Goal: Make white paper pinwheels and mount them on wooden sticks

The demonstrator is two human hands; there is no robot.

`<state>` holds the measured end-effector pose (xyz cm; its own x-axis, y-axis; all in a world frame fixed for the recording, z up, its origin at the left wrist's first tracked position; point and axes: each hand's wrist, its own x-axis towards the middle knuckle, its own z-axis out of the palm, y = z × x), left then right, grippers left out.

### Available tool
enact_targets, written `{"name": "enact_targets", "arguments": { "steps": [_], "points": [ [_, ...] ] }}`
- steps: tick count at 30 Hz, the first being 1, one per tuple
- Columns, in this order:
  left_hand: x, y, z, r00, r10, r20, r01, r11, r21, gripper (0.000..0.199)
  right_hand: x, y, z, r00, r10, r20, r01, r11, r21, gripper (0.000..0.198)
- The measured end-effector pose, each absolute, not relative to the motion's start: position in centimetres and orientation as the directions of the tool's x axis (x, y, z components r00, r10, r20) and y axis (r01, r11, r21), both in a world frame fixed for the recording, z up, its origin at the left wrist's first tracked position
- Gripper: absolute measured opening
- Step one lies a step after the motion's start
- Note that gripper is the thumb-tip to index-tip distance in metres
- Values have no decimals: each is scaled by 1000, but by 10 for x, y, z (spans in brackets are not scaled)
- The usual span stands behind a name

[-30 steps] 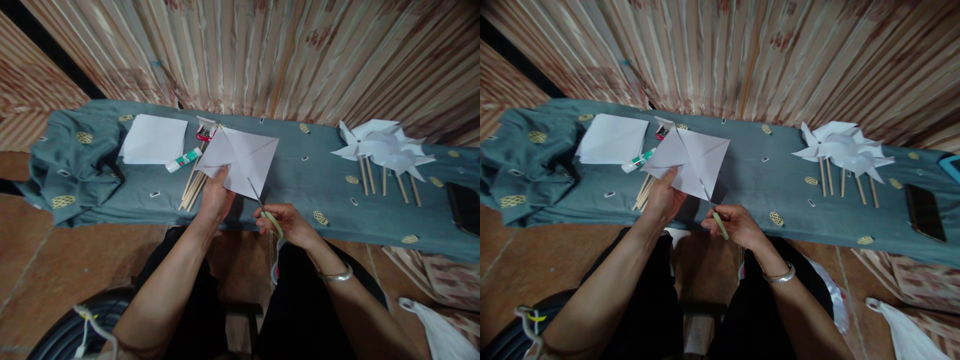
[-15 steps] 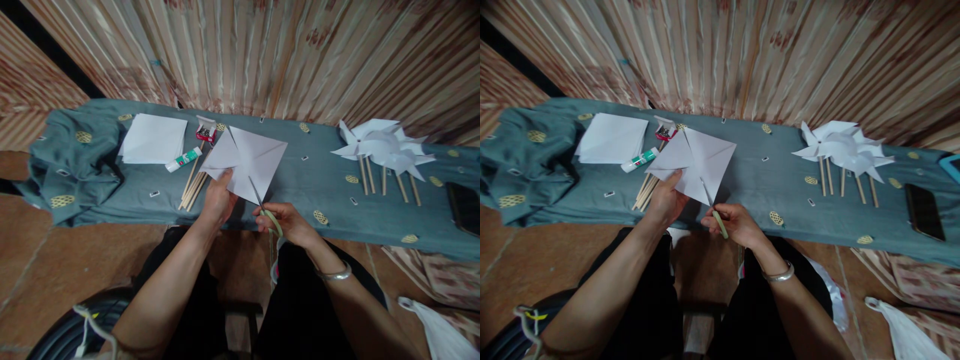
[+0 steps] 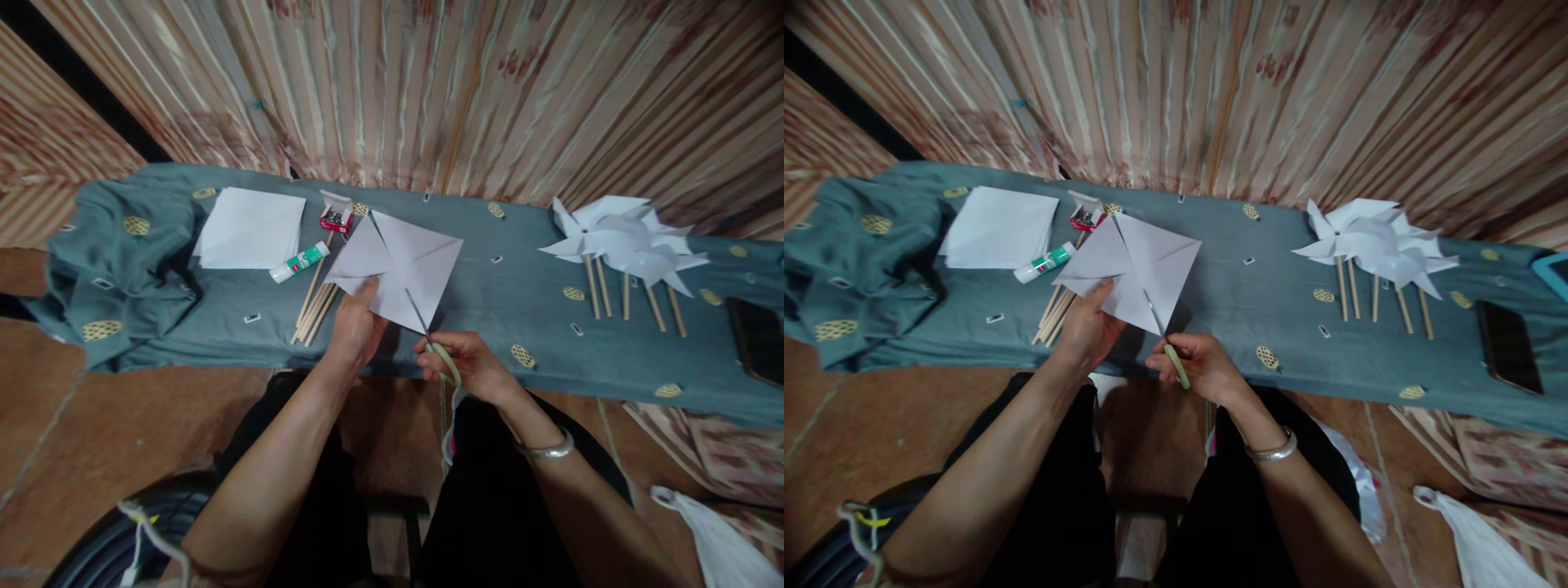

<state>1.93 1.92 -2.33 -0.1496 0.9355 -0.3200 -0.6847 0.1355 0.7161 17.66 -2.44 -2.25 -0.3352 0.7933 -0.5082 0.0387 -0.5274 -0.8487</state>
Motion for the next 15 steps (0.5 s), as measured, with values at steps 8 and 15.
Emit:
{"name": "enact_targets", "arguments": {
  "steps": [8, 15],
  "points": [
    [20, 16, -26, -113, 944, -311, -656, 164, 737, 36, 178, -25, -23, -340, 805, -487, 97, -485, -869, 43],
    [22, 14, -25, -79, 945, -316, -662, 187, 725, 35, 179, -24, -24, -327, 818, -474, 108, -466, -878, 45]
  ]
}}
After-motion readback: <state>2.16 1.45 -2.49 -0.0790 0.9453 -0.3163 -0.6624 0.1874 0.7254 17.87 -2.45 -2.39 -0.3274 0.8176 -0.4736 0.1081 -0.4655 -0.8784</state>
